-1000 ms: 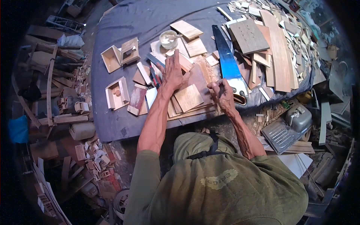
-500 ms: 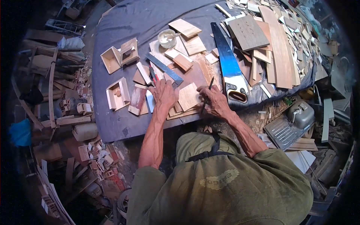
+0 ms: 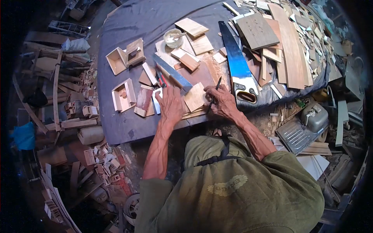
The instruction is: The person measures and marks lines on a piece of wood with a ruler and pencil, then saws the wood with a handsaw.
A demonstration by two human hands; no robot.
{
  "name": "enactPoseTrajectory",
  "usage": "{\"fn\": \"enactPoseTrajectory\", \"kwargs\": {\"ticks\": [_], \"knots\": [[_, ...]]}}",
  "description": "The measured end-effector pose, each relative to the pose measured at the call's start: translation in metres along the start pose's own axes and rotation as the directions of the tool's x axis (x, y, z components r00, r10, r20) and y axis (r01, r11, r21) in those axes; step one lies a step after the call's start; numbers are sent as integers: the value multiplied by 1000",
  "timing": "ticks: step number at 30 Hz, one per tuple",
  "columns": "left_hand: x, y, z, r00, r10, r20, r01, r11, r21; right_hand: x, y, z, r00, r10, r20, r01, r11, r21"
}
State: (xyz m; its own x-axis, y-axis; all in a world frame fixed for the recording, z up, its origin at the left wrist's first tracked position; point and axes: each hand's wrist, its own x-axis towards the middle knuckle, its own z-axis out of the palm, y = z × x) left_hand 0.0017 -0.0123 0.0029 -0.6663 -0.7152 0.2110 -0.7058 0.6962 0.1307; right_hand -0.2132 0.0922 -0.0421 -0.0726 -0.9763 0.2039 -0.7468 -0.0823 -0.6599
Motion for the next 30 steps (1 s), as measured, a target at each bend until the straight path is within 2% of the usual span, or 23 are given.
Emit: {"fn": "enactPoseTrajectory", "kwargs": {"ticks": [2, 6, 9, 10, 14, 17, 18, 21, 22, 25, 26, 30], "knots": [[-19, 17, -5, 1000, 23, -12, -24, 999, -46, -1, 0, -1, 1000, -14, -17, 14, 1000, 11], [-49, 57, -2, 997, 48, 66, -42, 995, -90, 1, 5, -2, 989, -86, -122, 95, 993, 67], [-60, 69, 16, 993, 31, 112, -21, 996, -87, -13, -3, -9, 962, 216, -167, -188, 968, 169], [-62, 72, 19, 993, 17, 113, -8, 997, -83, -17, -1, -10, 951, 273, -147, -246, 953, 174], [-64, 74, 27, 995, 26, 99, -16, 995, -102, -36, -9, -9, 976, 57, -209, -31, 991, 128], [-67, 73, 30, 994, 54, 93, -47, 997, -69, -37, -17, -3, 992, -62, -113, 64, 998, 17], [-69, 73, 30, 994, 63, 93, -59, 997, -53, -33, -16, 1, 991, -101, -90, 105, 994, 43], [-73, 71, 28, 990, 85, 109, -85, 996, -7, -20, -18, 9, 978, -164, -130, 161, 986, -30], [-73, 70, 26, 991, 76, 111, -74, 997, -17, -15, -13, 15, 992, -117, -56, 112, 990, -80], [-67, 65, 22, 994, 34, 105, -31, 999, -30, -3, -19, 13, 996, -83, -40, 81, 995, -53], [-66, 62, 24, 995, 13, 95, -10, 1000, -27, 1, -12, 16, 989, -137, -62, 135, 990, -37], [-61, 57, 23, 995, -52, 90, 58, 996, -72, 5, 1, 25, 989, -122, -86, 121, 993, -17]]}}
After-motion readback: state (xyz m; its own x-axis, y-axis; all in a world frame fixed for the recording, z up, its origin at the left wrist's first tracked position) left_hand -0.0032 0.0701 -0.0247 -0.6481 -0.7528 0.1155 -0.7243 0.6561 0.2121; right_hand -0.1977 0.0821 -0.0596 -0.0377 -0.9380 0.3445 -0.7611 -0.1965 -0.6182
